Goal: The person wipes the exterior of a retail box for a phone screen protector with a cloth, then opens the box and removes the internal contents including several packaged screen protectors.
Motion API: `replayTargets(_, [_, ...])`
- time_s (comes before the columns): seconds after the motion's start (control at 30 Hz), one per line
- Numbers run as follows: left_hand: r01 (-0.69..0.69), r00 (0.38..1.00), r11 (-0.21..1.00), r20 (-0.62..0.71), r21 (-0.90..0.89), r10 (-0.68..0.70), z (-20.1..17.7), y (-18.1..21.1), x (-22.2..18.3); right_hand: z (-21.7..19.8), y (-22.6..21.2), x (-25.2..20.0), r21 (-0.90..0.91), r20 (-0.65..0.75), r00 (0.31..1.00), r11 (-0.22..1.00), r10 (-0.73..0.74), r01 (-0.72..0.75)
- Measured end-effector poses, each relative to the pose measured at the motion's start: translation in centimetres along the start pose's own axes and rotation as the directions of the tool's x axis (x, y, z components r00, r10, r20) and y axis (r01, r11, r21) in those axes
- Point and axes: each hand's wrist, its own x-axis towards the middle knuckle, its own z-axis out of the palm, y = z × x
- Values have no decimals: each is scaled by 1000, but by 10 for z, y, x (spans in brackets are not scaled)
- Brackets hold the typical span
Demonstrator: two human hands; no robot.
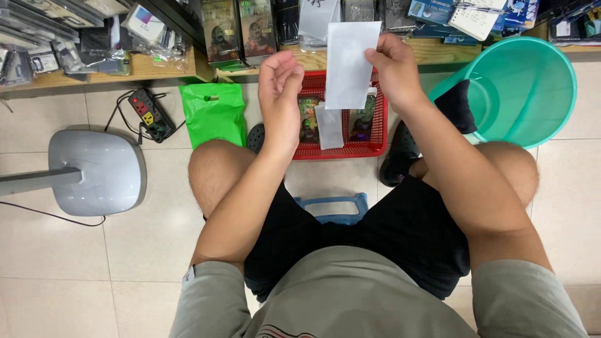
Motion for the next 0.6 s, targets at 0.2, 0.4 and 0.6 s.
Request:
replayTargets(0.2, [47, 999, 999, -13, -22, -47, -13, -4, -4, -20, 86, 28, -251, -150, 988, 965, 36, -73])
replayTargets(0.4, [-18, 1000, 1000, -8, 21, 19, -26, -22, 1, -56, 168, 46, -579, -243, 969, 795, 43, -180])
replayTargets(0.6, [-13, 1000, 994, -26, 107, 16, -27, -32, 9, -62, 285, 69, -577, -433, 894, 726, 117, -375])
